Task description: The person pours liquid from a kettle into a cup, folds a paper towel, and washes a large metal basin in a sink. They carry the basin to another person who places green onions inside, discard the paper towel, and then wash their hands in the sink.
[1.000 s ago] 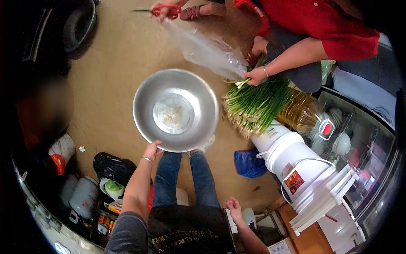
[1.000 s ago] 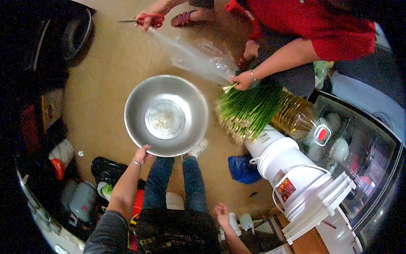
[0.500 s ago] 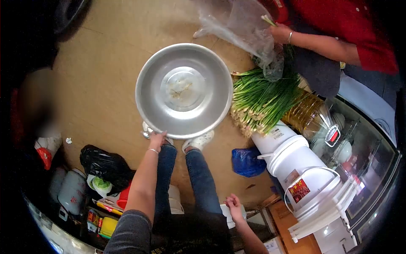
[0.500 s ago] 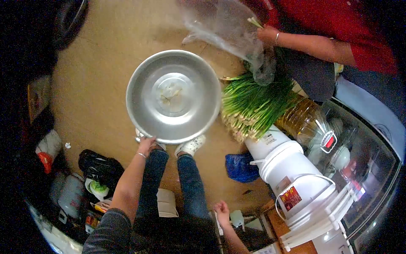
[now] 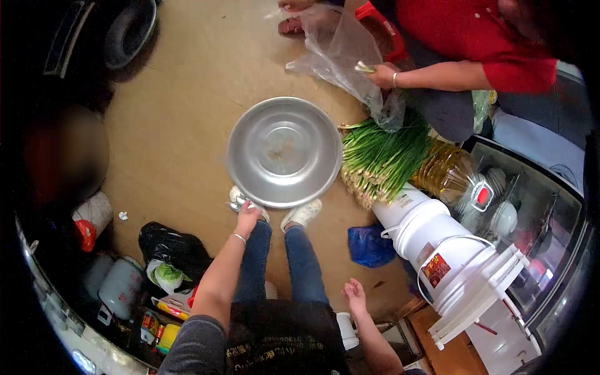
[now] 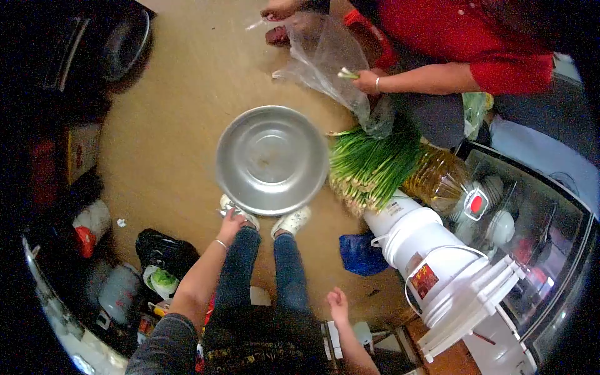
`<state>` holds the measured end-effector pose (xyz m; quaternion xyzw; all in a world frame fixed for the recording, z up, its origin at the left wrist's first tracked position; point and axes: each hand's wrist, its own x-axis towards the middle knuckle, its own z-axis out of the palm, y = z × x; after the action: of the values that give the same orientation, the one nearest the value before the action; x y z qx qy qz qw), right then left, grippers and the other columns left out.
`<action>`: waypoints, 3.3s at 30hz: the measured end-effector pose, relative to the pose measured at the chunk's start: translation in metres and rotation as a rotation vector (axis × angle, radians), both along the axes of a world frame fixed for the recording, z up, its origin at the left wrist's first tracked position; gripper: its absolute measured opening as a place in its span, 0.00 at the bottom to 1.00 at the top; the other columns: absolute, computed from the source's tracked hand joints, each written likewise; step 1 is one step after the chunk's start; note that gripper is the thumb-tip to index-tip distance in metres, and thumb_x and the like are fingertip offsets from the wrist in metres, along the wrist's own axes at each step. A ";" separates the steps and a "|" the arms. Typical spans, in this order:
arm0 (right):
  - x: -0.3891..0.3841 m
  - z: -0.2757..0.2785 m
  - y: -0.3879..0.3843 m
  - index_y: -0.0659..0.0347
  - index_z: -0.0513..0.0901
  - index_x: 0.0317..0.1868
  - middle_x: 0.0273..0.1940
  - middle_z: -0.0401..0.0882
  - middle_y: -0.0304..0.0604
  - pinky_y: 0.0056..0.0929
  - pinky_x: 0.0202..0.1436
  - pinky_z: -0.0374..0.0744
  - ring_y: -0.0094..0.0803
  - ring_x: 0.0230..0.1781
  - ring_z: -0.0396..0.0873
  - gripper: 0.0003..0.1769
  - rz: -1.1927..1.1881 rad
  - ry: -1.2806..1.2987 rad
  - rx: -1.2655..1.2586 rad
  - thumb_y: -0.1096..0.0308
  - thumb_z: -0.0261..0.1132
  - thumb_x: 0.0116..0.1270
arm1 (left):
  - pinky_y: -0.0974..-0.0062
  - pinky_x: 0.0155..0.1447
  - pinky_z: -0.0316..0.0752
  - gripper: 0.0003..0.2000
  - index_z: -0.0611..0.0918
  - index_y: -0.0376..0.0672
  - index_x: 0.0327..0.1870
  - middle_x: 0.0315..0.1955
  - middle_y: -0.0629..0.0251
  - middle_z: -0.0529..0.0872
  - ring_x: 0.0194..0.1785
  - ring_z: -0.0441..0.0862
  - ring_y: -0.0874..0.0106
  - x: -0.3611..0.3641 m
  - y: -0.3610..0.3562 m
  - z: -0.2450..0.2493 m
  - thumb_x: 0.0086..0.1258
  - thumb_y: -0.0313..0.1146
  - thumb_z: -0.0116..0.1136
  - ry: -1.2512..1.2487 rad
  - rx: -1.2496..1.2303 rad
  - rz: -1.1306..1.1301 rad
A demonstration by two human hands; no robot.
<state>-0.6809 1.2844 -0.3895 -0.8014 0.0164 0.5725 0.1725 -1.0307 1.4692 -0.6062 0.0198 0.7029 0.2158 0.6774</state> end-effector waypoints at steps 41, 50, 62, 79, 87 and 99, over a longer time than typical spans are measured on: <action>0.189 0.230 0.012 0.58 0.69 0.56 0.33 0.77 0.37 0.22 0.30 0.71 0.22 0.27 0.76 0.22 0.119 -0.183 0.394 0.67 0.59 0.60 | 0.82 0.26 0.69 0.19 0.73 0.37 0.52 0.36 0.66 0.80 0.28 0.77 0.78 -0.020 -0.079 0.476 0.61 0.33 0.57 0.308 0.171 -0.249; 0.174 0.232 -0.053 0.62 0.69 0.55 0.34 0.77 0.38 0.19 0.24 0.70 0.23 0.26 0.76 0.25 0.021 -0.176 0.312 0.68 0.62 0.57 | 0.84 0.25 0.68 0.19 0.73 0.37 0.51 0.40 0.62 0.80 0.31 0.79 0.76 -0.006 -0.044 0.492 0.60 0.33 0.57 0.286 0.266 -0.323; 0.195 0.223 -0.051 0.62 0.72 0.52 0.32 0.78 0.38 0.20 0.22 0.70 0.24 0.24 0.77 0.21 0.087 -0.179 0.353 0.67 0.62 0.58 | 0.81 0.29 0.69 0.20 0.73 0.41 0.53 0.42 0.65 0.80 0.32 0.79 0.76 -0.022 -0.079 0.490 0.60 0.36 0.57 0.317 0.207 -0.337; 0.192 0.230 -0.005 0.58 0.72 0.54 0.39 0.78 0.38 0.23 0.32 0.72 0.25 0.33 0.78 0.20 0.209 -0.122 0.350 0.65 0.59 0.61 | 0.83 0.24 0.67 0.19 0.72 0.39 0.53 0.40 0.64 0.79 0.32 0.80 0.74 -0.038 -0.133 0.480 0.61 0.34 0.56 0.316 0.169 -0.220; 0.200 0.223 -0.027 0.57 0.77 0.46 0.36 0.78 0.35 0.22 0.31 0.70 0.22 0.30 0.76 0.13 0.172 -0.162 0.374 0.67 0.58 0.61 | 0.83 0.24 0.67 0.17 0.74 0.39 0.50 0.38 0.66 0.80 0.28 0.78 0.77 -0.039 -0.116 0.497 0.60 0.33 0.56 0.348 0.178 -0.248; 0.102 0.245 -0.069 0.59 0.82 0.32 0.25 0.78 0.34 0.19 0.22 0.70 0.21 0.22 0.74 0.04 0.332 -0.124 0.438 0.69 0.63 0.59 | 0.78 0.29 0.71 0.07 0.81 0.39 0.29 0.21 0.68 0.80 0.24 0.75 0.78 -0.085 -0.068 0.504 0.55 0.33 0.60 0.463 0.388 -0.458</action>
<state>-0.5788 1.2150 -0.1444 -0.7701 -0.2499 0.5328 0.2461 -1.1161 1.4016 -0.1024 0.3529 0.7608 0.1777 0.5148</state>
